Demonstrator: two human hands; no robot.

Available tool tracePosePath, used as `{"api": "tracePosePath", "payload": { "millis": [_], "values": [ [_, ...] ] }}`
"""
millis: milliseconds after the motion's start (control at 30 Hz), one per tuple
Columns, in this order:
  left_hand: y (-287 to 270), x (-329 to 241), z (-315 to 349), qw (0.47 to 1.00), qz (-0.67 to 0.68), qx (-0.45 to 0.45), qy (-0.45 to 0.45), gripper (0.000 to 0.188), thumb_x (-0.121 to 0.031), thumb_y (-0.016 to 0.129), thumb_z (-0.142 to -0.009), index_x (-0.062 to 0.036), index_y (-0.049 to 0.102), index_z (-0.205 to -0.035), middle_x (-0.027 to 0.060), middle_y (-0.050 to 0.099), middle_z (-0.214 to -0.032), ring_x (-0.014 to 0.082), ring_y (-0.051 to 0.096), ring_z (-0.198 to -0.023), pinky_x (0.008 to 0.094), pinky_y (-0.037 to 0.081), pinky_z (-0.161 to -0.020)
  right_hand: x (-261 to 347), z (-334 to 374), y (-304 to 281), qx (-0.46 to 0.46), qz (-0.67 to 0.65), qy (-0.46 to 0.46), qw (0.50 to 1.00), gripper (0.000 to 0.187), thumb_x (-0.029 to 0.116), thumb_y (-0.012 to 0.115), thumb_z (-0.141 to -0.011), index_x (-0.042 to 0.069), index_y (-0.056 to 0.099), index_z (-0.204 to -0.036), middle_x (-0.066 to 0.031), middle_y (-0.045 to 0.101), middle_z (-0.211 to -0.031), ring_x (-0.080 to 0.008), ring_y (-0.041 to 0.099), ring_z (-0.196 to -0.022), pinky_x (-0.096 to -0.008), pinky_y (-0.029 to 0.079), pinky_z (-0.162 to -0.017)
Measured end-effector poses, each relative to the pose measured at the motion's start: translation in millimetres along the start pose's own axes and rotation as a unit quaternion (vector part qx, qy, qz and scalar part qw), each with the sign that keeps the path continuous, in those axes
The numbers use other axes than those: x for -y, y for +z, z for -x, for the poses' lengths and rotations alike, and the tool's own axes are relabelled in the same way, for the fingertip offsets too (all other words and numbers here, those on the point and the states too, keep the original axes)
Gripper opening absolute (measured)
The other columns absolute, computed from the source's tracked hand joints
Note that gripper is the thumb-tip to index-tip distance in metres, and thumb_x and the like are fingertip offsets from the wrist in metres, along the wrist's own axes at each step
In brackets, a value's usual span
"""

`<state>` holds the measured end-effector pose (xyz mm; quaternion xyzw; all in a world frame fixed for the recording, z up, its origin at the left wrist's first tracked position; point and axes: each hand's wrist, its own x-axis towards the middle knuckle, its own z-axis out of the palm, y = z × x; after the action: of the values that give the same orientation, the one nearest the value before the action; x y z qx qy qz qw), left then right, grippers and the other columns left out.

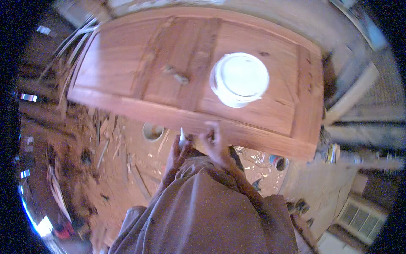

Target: The person applies glue from a tube to cracks in a wooden door, smooths it with a scrap of wood, and then uses a brush to apply a liquid coating to the door surface.

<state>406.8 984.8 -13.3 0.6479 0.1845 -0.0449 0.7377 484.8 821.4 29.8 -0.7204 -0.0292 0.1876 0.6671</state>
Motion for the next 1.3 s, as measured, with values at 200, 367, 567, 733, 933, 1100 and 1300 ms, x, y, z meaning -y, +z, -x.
{"api": "tracePosePath", "payload": {
  "millis": [200,367,567,733,933,1100,1300],
  "values": [
    [-15.2,-45.9,8.1,0.995,-0.090,-0.032,0.027,0.022,-0.024,0.058,-0.098,-0.0030,0.050,-0.101,0.0044,0.059,-0.076,0.0104,0.057,-0.066,0.0261,0.045,-0.057,35.8,-9.3,8.6,0.118,-0.110,-0.006,0.987,0.079,0.007,0.061,-0.091,0.007,0.013,-0.154,-0.0055,0.056,-0.101,-0.0233,0.048,-0.126,-0.0350,0.034,-0.109],
    [-38.7,-52.4,3.2,0.978,-0.147,-0.040,0.142,0.025,-0.023,0.061,-0.096,-0.0012,0.053,-0.104,0.0076,0.061,-0.073,0.0139,0.059,-0.064,0.0303,0.047,-0.057,87.4,-26.9,59.3,0.184,0.124,-0.218,0.950,0.091,0.002,0.059,-0.089,0.006,-0.006,-0.153,-0.0184,0.037,-0.136,-0.0294,0.048,-0.127,-0.0378,0.033,-0.111],
    [-78.2,-85.4,-4.5,0.991,-0.115,-0.040,0.052,0.023,-0.022,0.060,-0.097,-0.0020,0.053,-0.106,0.0091,0.062,-0.075,0.0161,0.063,-0.066,0.0319,0.049,-0.059,73.7,-49.1,97.3,0.211,-0.041,-0.079,0.973,0.085,0.006,0.064,-0.087,-0.001,0.008,-0.151,-0.0251,0.040,-0.139,-0.0265,0.055,-0.110,-0.0365,0.044,-0.099],
    [-121.1,-100.0,-20.4,0.985,-0.120,-0.050,0.112,0.027,-0.024,0.061,-0.096,-0.0012,0.053,-0.106,0.0127,0.062,-0.076,0.0223,0.064,-0.067,0.0357,0.049,-0.060,87.2,-72.0,142.4,0.082,0.106,-0.133,0.982,0.084,0.007,0.066,-0.084,-0.005,0.014,-0.150,-0.0259,0.044,-0.138,-0.0218,0.049,-0.112,-0.0378,0.038,-0.103],
    [-175.8,-104.8,-39.6,0.980,-0.130,-0.048,0.142,0.029,-0.027,0.062,-0.094,-0.0006,0.053,-0.103,0.0164,0.062,-0.077,0.0286,0.065,-0.069,0.0389,0.049,-0.062,117.7,-87.9,200.3,0.145,0.102,-0.223,0.959,0.088,0.010,0.069,-0.085,-0.005,0.012,-0.150,-0.0259,0.046,-0.135,-0.0223,0.053,-0.108,-0.0387,0.038,-0.104],
    [-209.3,-109.9,-49.8,0.983,-0.136,-0.042,0.111,0.029,-0.028,0.063,-0.094,-0.0007,0.053,-0.101,0.0168,0.061,-0.077,0.0322,0.064,-0.069,0.0402,0.049,-0.062,97.0,-96.5,217.8,0.124,0.081,-0.166,0.975,0.085,0.011,0.066,-0.087,-0.006,0.011,-0.149,-0.0228,0.049,-0.129,-0.0292,0.051,-0.118,-0.0429,0.035,-0.107],
    [-237.3,-100.1,-57.7,0.969,-0.129,-0.071,0.198,0.030,-0.028,0.065,-0.093,-0.0011,0.053,-0.100,0.0185,0.060,-0.077,0.0356,0.064,-0.073,0.0411,0.049,-0.064,112.1,-100.5,268.6,0.081,0.203,-0.289,0.932,0.078,0.003,0.064,-0.086,-0.008,0.016,-0.147,-0.0178,0.057,-0.117,-0.0262,0.055,-0.111,-0.0413,0.040,-0.104]
  ]
}}
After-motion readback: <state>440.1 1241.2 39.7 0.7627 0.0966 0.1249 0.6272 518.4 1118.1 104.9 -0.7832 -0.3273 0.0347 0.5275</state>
